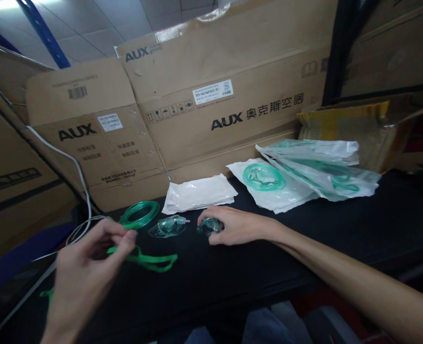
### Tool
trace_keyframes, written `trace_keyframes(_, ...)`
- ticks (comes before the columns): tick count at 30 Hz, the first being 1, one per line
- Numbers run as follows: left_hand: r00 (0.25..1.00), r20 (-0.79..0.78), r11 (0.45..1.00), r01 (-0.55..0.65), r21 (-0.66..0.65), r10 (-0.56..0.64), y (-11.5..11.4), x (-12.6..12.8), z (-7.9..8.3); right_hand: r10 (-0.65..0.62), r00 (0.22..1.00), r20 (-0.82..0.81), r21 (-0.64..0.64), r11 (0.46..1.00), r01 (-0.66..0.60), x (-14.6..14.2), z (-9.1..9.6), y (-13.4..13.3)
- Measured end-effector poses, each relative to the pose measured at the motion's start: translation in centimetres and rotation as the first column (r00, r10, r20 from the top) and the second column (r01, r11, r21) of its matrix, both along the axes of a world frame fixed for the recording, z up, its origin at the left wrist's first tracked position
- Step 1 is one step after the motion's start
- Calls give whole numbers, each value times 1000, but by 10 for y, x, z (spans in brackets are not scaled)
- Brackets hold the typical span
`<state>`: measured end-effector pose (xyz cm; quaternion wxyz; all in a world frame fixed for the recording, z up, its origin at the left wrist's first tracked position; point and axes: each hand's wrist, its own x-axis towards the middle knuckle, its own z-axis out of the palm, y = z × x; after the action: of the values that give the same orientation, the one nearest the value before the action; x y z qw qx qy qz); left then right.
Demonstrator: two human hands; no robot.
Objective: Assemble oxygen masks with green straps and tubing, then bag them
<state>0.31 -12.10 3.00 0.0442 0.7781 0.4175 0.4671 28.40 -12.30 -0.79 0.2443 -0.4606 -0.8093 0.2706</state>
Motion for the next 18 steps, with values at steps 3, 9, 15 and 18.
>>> trace_keyframes(3,977,139,985,-154,-78,163,1,-32,24,-3,1000,-19,11,1000,3,-1,4,-2)
trace_keyframes(9,874,132,884,-462,-67,467,20,-100,32,2,1000,9,3,1000,-2,0,4,-3)
trace_keyframes(15,819,-225,819,-561,-119,528,30,-159,-8,-2,1000,25,-25,1000,2,-1,1,-3)
trace_keyframes(18,837,-375,861,-482,-162,398,30,-174,-28,10,999,43,-29,1000,-9,-2,2,-3)
